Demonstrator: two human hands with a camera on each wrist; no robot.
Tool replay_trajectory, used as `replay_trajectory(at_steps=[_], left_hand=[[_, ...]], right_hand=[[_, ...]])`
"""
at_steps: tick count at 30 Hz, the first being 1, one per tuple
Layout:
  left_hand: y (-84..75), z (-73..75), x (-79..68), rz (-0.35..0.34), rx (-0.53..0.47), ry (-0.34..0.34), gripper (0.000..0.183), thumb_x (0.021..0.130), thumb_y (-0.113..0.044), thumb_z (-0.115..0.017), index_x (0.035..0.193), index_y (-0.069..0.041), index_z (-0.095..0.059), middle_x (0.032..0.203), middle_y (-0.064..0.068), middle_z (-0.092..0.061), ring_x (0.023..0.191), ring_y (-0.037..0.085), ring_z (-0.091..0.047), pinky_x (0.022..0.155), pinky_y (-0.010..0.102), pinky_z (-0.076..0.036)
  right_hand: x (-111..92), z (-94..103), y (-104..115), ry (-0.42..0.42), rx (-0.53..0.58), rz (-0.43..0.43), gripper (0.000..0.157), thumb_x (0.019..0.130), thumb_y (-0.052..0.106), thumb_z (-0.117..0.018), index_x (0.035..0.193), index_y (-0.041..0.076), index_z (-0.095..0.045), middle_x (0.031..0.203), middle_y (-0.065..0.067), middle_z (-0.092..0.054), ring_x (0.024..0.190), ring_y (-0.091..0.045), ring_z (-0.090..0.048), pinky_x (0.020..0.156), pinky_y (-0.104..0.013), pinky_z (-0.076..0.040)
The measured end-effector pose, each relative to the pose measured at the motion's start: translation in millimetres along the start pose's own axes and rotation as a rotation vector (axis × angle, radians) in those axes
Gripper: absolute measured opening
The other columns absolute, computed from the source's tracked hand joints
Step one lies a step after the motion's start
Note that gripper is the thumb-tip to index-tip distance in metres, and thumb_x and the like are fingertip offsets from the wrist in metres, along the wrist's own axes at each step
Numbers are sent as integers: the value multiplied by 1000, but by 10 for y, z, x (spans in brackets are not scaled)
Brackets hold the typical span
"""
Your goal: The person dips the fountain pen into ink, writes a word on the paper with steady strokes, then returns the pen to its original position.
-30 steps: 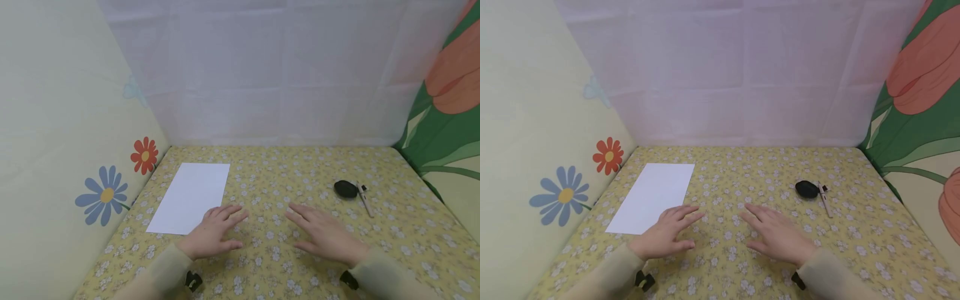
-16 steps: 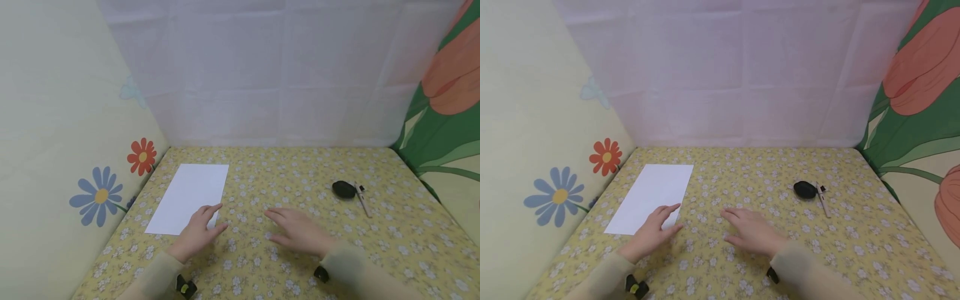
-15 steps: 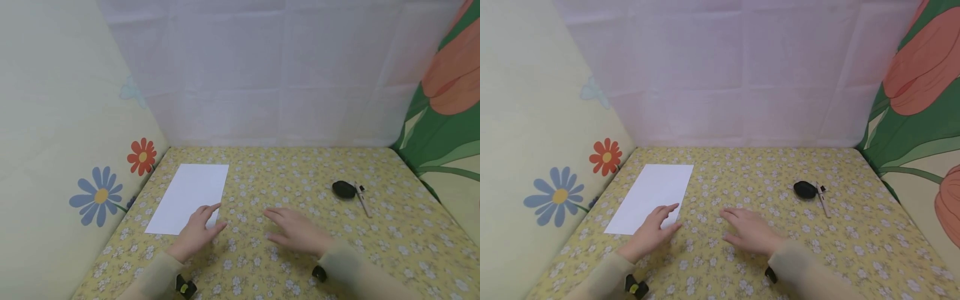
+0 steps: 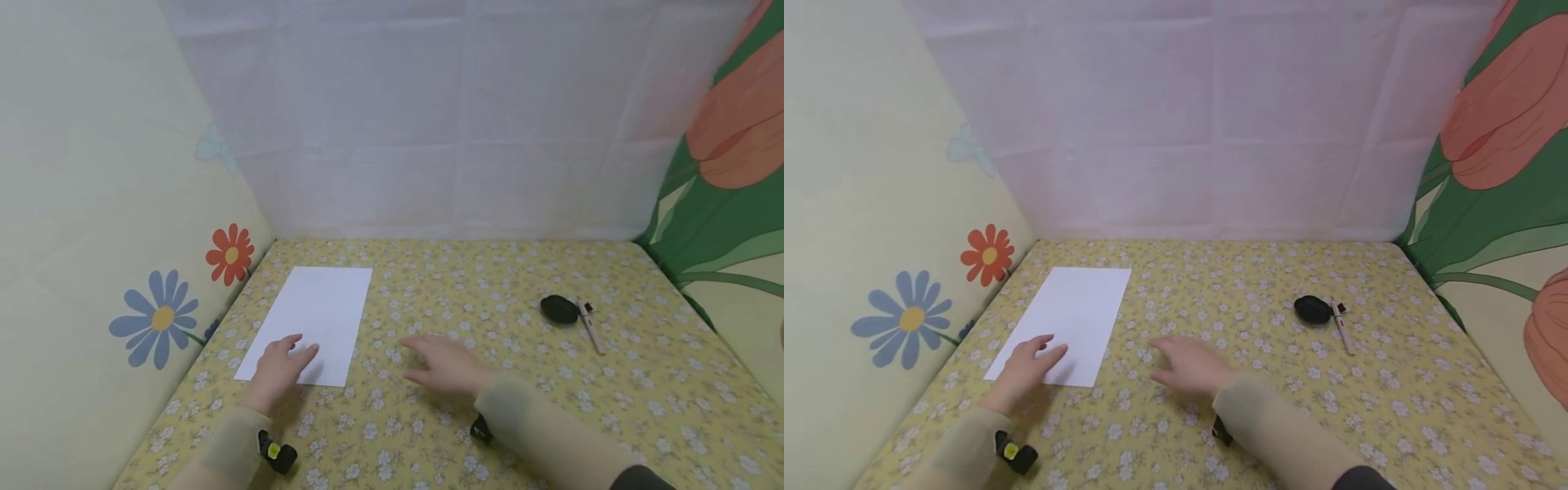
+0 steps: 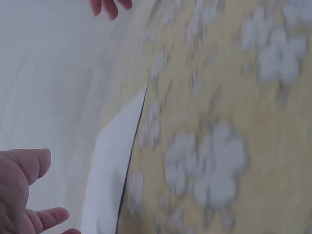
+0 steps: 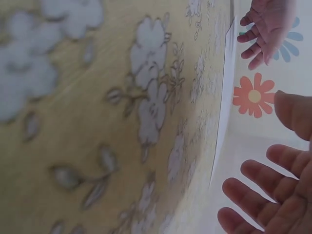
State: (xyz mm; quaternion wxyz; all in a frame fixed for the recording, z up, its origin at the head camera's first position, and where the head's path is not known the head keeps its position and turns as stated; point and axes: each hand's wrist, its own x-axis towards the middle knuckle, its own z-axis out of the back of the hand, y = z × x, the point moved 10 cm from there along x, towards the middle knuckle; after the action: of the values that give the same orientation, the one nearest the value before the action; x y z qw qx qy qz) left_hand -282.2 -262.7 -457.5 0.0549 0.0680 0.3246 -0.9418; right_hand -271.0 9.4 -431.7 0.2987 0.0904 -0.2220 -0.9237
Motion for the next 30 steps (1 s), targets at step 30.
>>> replay_trajectory(at_steps=[30], left_hand=[[892,553,194,198,177,-34,102,74,-61,-73,128,20,-41,122,39,-50,105,52,-51,87,60,-44]], right_hand=[[808,-597,405,171,47,39,63,95,46,-56,150,22,-36,149,2,-42,137,-18,-38,112,-33,-31]])
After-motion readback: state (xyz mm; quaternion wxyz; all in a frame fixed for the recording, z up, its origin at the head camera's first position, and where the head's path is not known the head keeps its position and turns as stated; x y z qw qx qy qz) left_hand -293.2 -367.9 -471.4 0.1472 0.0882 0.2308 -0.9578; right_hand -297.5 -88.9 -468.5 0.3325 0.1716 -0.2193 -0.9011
